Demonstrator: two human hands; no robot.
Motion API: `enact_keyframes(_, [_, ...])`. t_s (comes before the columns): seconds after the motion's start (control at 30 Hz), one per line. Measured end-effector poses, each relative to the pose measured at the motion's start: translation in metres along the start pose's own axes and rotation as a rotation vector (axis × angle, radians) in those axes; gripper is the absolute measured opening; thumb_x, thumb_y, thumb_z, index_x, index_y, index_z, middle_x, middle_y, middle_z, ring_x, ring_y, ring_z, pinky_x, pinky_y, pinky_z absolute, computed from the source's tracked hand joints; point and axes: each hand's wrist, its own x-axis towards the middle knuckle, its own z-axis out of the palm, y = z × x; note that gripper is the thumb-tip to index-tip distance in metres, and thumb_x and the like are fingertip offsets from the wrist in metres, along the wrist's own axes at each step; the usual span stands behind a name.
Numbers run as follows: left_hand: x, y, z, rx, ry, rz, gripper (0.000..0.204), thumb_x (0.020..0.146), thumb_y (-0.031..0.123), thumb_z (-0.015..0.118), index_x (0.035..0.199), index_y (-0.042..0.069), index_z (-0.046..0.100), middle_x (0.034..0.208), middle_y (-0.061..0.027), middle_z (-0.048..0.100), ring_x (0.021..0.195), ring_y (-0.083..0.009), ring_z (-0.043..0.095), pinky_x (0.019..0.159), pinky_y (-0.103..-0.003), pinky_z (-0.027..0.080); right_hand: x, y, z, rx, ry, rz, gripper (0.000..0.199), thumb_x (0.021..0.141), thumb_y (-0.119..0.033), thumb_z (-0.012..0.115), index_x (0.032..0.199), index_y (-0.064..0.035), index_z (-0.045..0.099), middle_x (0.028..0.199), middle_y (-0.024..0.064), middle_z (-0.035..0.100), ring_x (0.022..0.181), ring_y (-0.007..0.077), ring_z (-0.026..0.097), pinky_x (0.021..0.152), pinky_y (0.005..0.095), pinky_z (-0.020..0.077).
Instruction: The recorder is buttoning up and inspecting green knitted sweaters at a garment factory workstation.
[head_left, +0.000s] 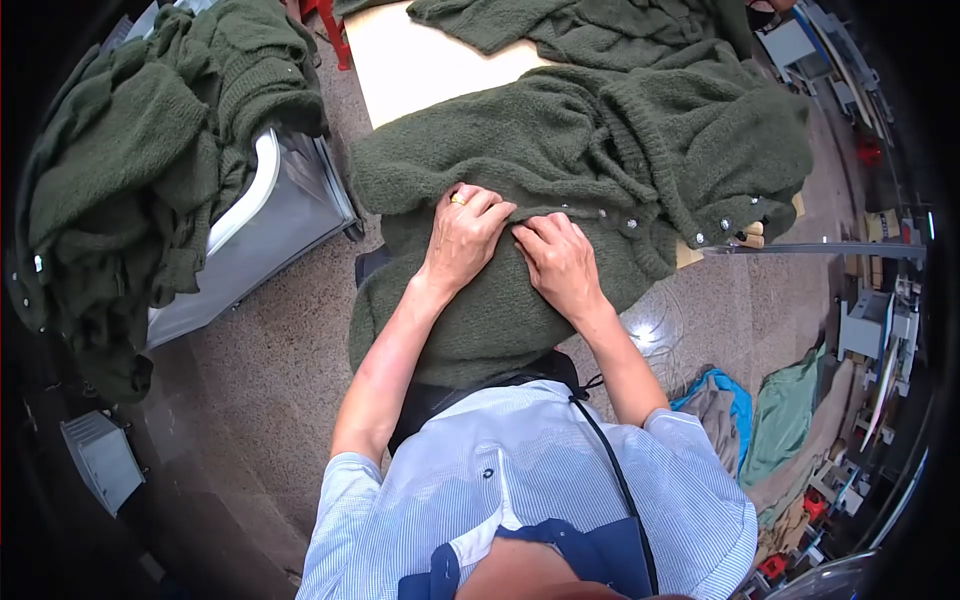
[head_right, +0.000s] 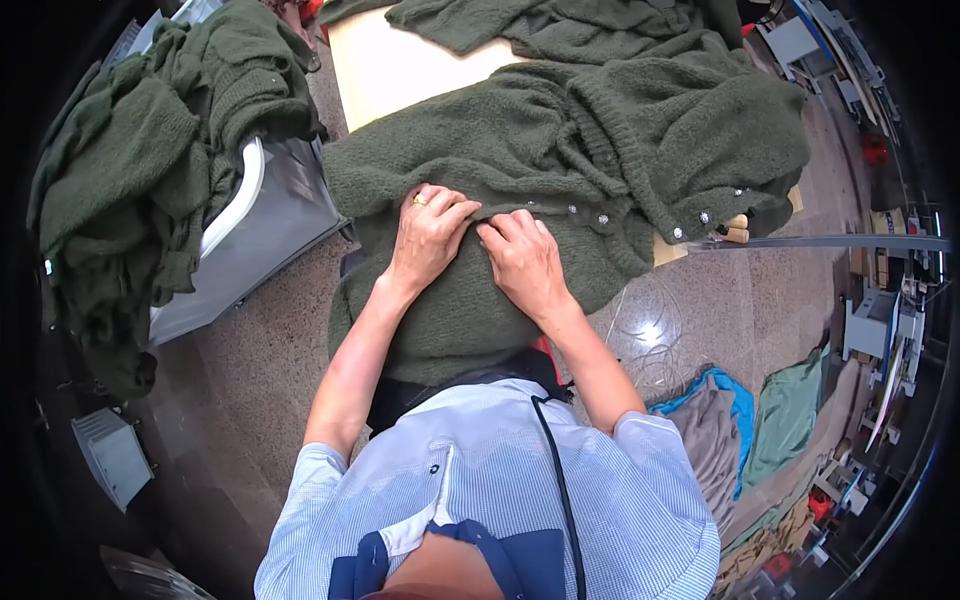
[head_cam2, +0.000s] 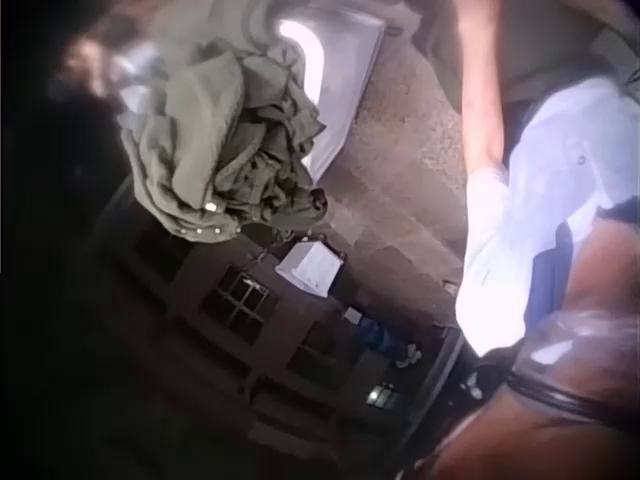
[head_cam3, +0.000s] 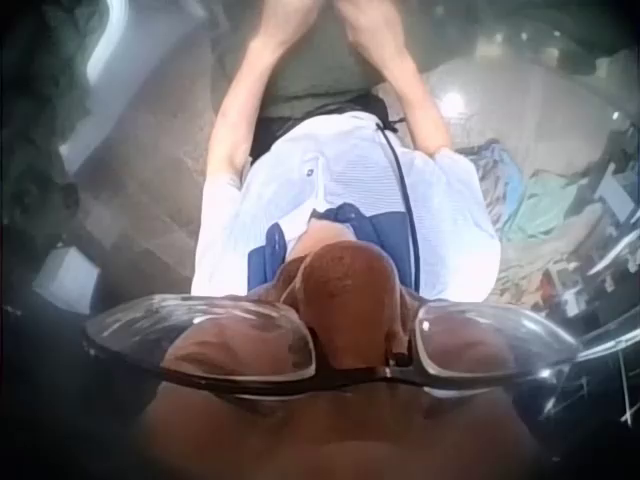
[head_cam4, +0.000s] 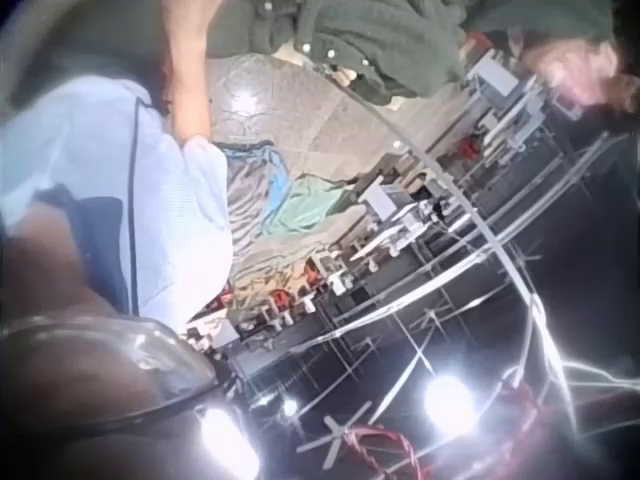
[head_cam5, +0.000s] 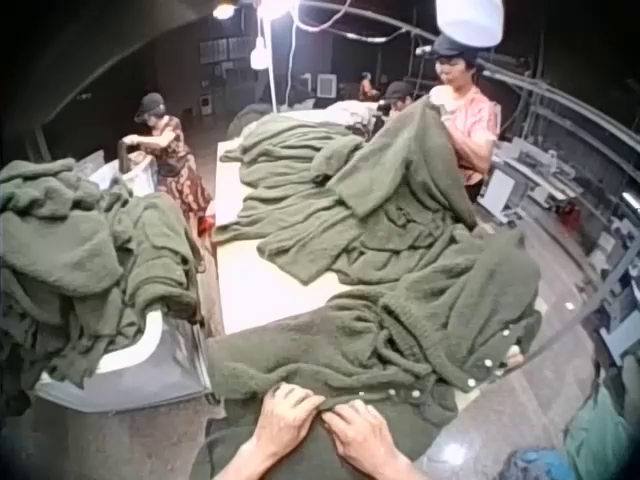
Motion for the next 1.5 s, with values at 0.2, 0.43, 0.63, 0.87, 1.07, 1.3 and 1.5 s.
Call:
enact_keyframes(0.2, [-0.003, 0.005, 0.003, -0.070, -0.017, -0.199, 0.015, 0.096, 0.016, 0.083, 0.108, 0.009, 0.076, 0.104, -0.0053, 0.073, 0.105, -0.0315, 0.068, 0.102, -0.050, 0.045, 0.004, 0.002, 0.009, -0.039, -0.061, 0.092, 0.022, 0.095, -0.006, 0.078, 0.117, -0.0037, 0.079, 0.109, 0.0111, 0.073, 0.102, 0.0334, 0.068, 0.091, 0.0473, 0.0581])
enact_keyframes(0.43, [0.004, -0.002, 0.005, -0.315, -0.059, -0.352, 0.017, 0.091, 0.011, 0.087, 0.108, 0.009, 0.088, 0.089, -0.0047, 0.074, 0.089, -0.0251, 0.065, 0.081, -0.040, 0.049, -0.010, 0.007, 0.014, 0.128, 0.148, -0.032, 0.025, 0.091, 0.000, 0.080, 0.115, -0.0060, 0.080, 0.103, 0.0091, 0.073, 0.096, 0.0322, 0.070, 0.086, 0.0456, 0.0560])
enact_keyframes(0.63, [0.009, -0.003, 0.005, -0.416, -0.214, -0.526, 0.017, 0.095, 0.011, 0.086, 0.111, 0.005, 0.087, 0.095, -0.0090, 0.080, 0.092, -0.0230, 0.070, 0.085, -0.038, 0.055, -0.016, 0.017, 0.022, 0.189, 0.189, -0.018, 0.027, 0.090, -0.001, 0.088, 0.116, -0.0061, 0.082, 0.102, 0.0091, 0.077, 0.090, 0.0301, 0.072, 0.081, 0.0428, 0.0553])
enact_keyframes(0.87, [0.018, -0.002, 0.020, -0.574, 0.029, -0.454, 0.018, 0.093, 0.014, 0.086, 0.109, 0.007, 0.088, 0.093, -0.0084, 0.074, 0.093, -0.0247, 0.072, 0.084, -0.038, 0.053, -0.004, 0.025, 0.017, 0.194, 0.194, -0.001, 0.024, 0.092, -0.003, 0.086, 0.115, -0.0080, 0.084, 0.101, 0.0065, 0.075, 0.092, 0.0285, 0.071, 0.081, 0.0426, 0.0552])
enact_keyframes(1.07, [0.006, 0.000, 0.016, -0.524, 0.093, -0.384, 0.020, 0.091, -0.001, 0.083, 0.111, 0.003, 0.086, 0.094, -0.0099, 0.074, 0.090, -0.0214, 0.073, 0.083, -0.034, 0.055, -0.006, 0.019, 0.024, 0.221, 0.210, -0.004, 0.024, 0.090, 0.000, 0.086, 0.113, -0.0058, 0.083, 0.098, 0.0081, 0.075, 0.089, 0.0298, 0.071, 0.081, 0.0431, 0.0558])
enact_keyframes(1.3, [-0.004, 0.007, 0.016, -0.356, -0.002, -0.299, 0.017, 0.090, 0.011, 0.083, 0.107, 0.010, 0.080, 0.100, -0.0047, 0.072, 0.101, -0.0262, 0.068, 0.102, -0.043, 0.039, -0.005, 0.013, 0.015, 0.144, 0.187, -0.031, 0.020, 0.086, 0.001, 0.085, 0.104, -0.0067, 0.080, 0.096, 0.0075, 0.076, 0.086, 0.0292, 0.071, 0.077, 0.0434, 0.0527])
enact_keyframes(1.5, [-0.003, 0.005, 0.013, -0.312, 0.014, -0.298, 0.016, 0.091, 0.016, 0.081, 0.105, 0.010, 0.075, 0.100, -0.0070, 0.068, 0.102, -0.0301, 0.067, 0.099, -0.047, 0.042, 0.009, 0.003, -0.001, 0.132, -0.047, 0.022, 0.016, 0.089, -0.001, 0.082, 0.105, -0.0040, 0.079, 0.098, 0.0131, 0.073, 0.094, 0.0362, 0.070, 0.086, 0.0486, 0.0552])
